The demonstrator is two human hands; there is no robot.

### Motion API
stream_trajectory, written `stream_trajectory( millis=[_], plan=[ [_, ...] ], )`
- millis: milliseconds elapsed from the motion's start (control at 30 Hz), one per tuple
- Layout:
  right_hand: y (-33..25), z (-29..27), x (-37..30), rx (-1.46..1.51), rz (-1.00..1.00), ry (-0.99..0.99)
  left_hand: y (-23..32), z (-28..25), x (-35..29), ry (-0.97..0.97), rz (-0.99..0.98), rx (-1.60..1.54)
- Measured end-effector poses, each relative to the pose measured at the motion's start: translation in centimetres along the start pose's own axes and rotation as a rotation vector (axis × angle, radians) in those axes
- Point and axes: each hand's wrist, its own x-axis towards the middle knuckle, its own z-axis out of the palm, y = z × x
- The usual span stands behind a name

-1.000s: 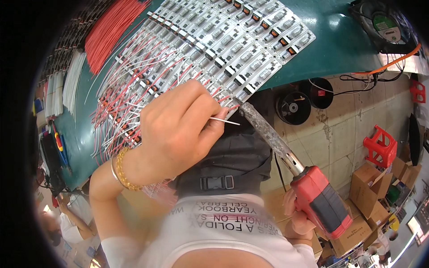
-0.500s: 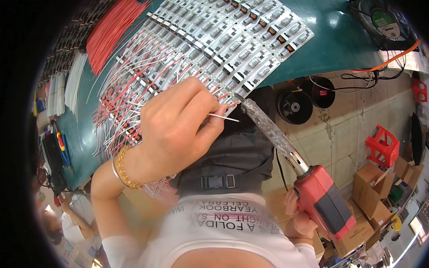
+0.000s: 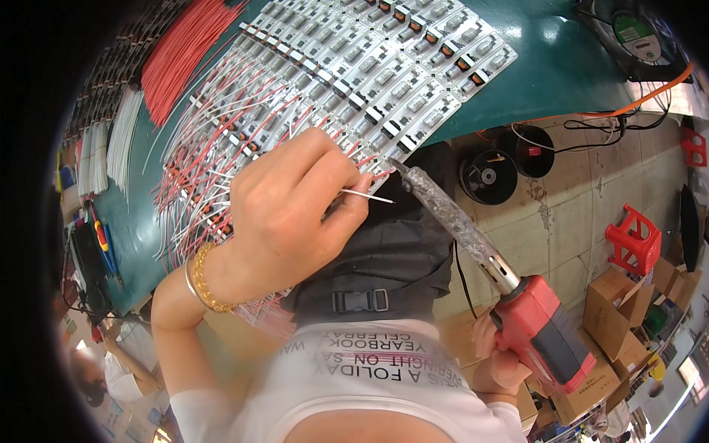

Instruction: The person uses a soldering iron to attach red and white wires to a grid of electronic components on a workbench. They repeatedly pick up wires, position them against the component terminals, and apply the soldering iron to secure the connections.

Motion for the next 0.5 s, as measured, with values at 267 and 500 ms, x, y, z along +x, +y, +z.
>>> stream_trajectory(
  millis=[267, 500],
  plan=[
    [0.2, 0.8, 1.9, 0.048, -0.058, 0.039, 0.1, -1.0, 0.3, -0.068, -0.063, -0.041],
    [-0.1, 1.6, 6.0, -0.121, -0.287, 0.079, -2.9, -2.3, 2.6, -0.155, -0.001, 0.195]
  ],
)
